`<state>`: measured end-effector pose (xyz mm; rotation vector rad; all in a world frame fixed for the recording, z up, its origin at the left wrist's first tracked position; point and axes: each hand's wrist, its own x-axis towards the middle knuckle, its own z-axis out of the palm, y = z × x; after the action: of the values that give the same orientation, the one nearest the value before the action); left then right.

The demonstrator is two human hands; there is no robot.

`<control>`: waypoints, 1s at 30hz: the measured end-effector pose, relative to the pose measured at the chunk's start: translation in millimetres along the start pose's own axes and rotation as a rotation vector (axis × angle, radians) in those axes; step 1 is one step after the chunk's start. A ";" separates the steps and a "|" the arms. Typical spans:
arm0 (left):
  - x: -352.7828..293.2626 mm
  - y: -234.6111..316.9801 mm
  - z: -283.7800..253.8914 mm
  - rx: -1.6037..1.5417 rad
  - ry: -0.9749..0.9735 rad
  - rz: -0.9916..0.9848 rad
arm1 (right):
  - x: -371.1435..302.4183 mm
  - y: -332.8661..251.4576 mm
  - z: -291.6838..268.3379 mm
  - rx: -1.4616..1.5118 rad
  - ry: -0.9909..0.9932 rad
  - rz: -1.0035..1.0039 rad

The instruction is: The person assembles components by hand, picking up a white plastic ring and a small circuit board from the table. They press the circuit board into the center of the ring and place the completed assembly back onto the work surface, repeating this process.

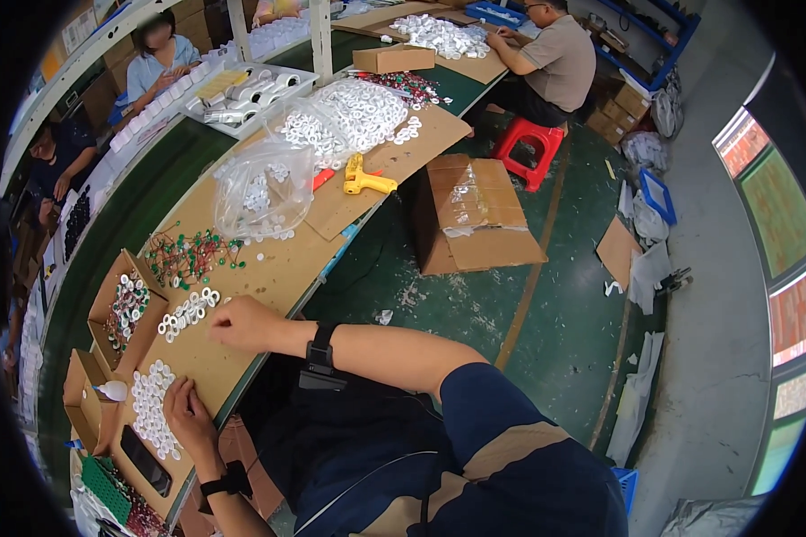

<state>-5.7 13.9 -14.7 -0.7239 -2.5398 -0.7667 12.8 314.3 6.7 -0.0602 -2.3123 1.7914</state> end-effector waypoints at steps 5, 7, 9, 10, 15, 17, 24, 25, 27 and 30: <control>-6.9 -5.0 -1.0 0.008 -0.016 -0.012 | -0.7 -2.1 2.0 -0.013 -0.094 -0.077; -5.2 -6.3 -0.5 0.024 -0.031 0.001 | 0.2 2.0 0.3 -0.025 -0.084 -0.080; -4.2 -6.1 1.1 0.020 -0.028 -0.001 | -3.6 7.7 -1.2 -0.065 -0.109 -0.127; -5.5 -5.3 0.2 0.022 -0.031 -0.003 | -5.1 10.8 -0.7 -0.080 -0.122 -0.147; -4.1 -1.7 1.3 0.010 -0.046 -0.028 | -4.5 22.5 -1.5 -0.111 -0.046 -0.164; -3.9 -2.7 0.4 0.014 -0.050 -0.029 | -6.2 21.4 0.1 -0.140 -0.054 -0.189; -7.8 -5.0 0.1 0.025 -0.044 -0.035 | -8.2 18.4 -0.2 -0.097 -0.084 -0.166; -7.9 -5.5 0.0 0.023 -0.047 -0.034 | -9.0 19.5 0.1 -0.097 -0.075 -0.173; -7.1 -6.6 1.4 0.019 -0.054 -0.033 | -8.4 22.9 -1.1 -0.096 -0.062 -0.178; -7.6 -7.6 1.8 0.027 -0.053 -0.041 | -7.9 23.4 0.7 -0.091 -0.063 -0.191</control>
<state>-4.4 6.8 -22.8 -0.6942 -2.6145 -0.7351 18.1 318.3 -17.1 0.1983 -2.3524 1.6171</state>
